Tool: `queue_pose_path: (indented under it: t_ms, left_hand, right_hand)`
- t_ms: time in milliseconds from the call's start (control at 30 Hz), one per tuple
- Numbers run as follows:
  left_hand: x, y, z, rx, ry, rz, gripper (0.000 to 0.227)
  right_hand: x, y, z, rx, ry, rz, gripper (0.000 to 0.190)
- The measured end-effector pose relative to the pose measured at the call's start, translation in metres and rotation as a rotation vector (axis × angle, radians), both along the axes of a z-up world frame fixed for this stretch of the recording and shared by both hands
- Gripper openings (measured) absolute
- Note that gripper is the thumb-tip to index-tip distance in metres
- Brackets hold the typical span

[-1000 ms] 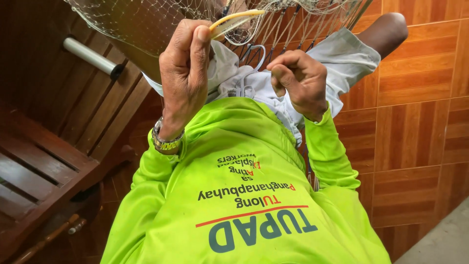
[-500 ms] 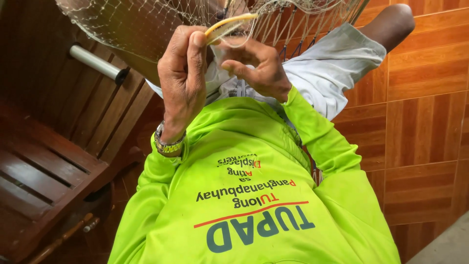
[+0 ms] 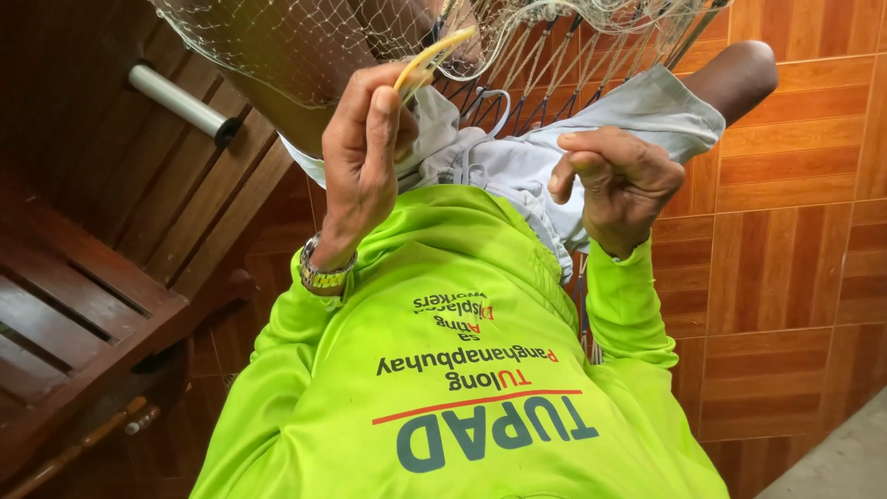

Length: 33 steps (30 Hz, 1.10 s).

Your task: A person is weaving or repairing a fishing net using a wooden shuttle and manual knotting techniques.

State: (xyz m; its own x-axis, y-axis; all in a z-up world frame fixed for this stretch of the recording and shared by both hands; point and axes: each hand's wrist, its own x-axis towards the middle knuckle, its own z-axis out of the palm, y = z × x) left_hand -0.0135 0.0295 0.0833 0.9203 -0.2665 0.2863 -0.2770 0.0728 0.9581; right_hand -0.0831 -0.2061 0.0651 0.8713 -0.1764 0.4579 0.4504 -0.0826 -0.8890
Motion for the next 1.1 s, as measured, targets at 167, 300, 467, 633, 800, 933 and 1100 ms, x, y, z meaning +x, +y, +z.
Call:
queue_pose_path:
  t_ms: [167, 300, 467, 633, 800, 933, 1100]
  left_hand:
    - [-0.009, -0.002, 0.007, -0.066, 0.029, -0.087, 0.027]
    - [-0.013, -0.002, 0.008, -0.106, 0.077, -0.074, 0.028]
    - [-0.016, 0.004, 0.008, -0.108, 0.08, -0.028, 0.027]
    - [-0.014, 0.014, -0.008, 0.074, -0.105, 0.045, 0.036]
    - [-0.014, 0.002, -0.011, -0.076, -0.063, -0.016, 0.023]
    - [-0.019, 0.002, -0.011, -0.174, 0.074, -0.085, 0.034]
    - [-0.022, -0.013, 0.015, -0.016, 0.111, -0.078, 0.023]
  right_hand:
    - [-0.006, 0.0, 0.0, 0.06, 0.002, -0.013, 0.026]
    - [-0.009, 0.002, -0.001, 0.103, 0.014, -0.004, 0.026]
    - [-0.011, 0.005, -0.004, 0.101, -0.001, -0.001, 0.026]
    - [-0.01, 0.012, 0.013, -0.1, -0.005, -0.053, 0.026]
    - [0.012, 0.018, 0.01, -0.128, -0.24, 0.041, 0.011]
    - [0.011, 0.031, 0.024, -0.181, -0.2, 0.068, 0.009]
    - [0.012, 0.043, 0.023, -0.172, -0.092, 0.178, 0.01]
